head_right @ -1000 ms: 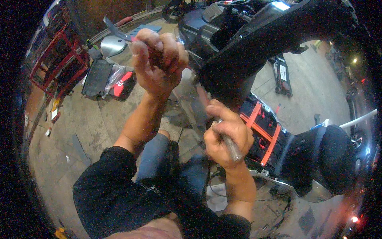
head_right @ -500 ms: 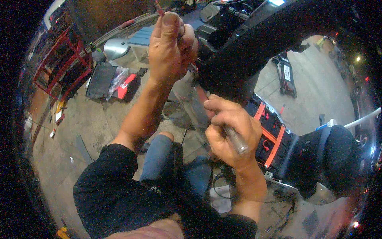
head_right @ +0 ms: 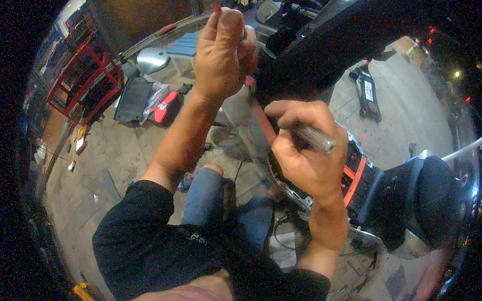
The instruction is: The person removes a silver body panel from a scooter using a screwdriver and pliers, then uses a flashlight to inspect the internal frame and battery area. The person manipulates wires and components inside the scooter's chassis.
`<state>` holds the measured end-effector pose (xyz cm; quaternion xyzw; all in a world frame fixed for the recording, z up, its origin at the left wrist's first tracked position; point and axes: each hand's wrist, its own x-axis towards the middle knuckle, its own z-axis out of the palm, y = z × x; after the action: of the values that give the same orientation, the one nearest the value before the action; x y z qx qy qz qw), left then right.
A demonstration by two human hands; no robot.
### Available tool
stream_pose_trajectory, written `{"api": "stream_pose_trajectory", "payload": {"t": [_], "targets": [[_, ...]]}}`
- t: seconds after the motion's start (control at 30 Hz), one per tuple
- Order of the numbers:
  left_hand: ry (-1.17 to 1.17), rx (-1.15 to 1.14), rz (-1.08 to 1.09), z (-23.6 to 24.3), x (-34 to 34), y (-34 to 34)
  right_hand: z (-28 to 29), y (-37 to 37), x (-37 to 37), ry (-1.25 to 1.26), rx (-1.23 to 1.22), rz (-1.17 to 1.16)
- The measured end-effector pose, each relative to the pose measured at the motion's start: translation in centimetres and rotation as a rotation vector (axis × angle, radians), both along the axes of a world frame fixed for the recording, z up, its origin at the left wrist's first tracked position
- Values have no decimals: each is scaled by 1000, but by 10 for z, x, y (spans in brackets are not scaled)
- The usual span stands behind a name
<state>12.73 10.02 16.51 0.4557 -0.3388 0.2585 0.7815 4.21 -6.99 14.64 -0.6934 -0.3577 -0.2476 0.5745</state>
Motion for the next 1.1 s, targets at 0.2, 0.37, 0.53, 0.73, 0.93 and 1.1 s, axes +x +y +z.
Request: {"api": "stream_pose_trajectory", "payload": {"t": [0.2,0.37,0.53,0.73,0.93,1.1], "targets": [[21,-12,-63,0,4,1,16,-1,11,157,-49,42],[68,-75,-99,-8,4,1,5,-1,7,139,66,-25],[-50,-36,-100,-10,11,1,-21,4,-10,-212,-92,-65],[-84,2,-86,-10,-1,3,-35,9,-14,-339,-154,-84],[-118,-28,-65,-10,8,3,-19,-8,-10,-63,166,-69],[38,-73,-110,-14,11,11,-28,-53,-30,39,555,-46]]}}
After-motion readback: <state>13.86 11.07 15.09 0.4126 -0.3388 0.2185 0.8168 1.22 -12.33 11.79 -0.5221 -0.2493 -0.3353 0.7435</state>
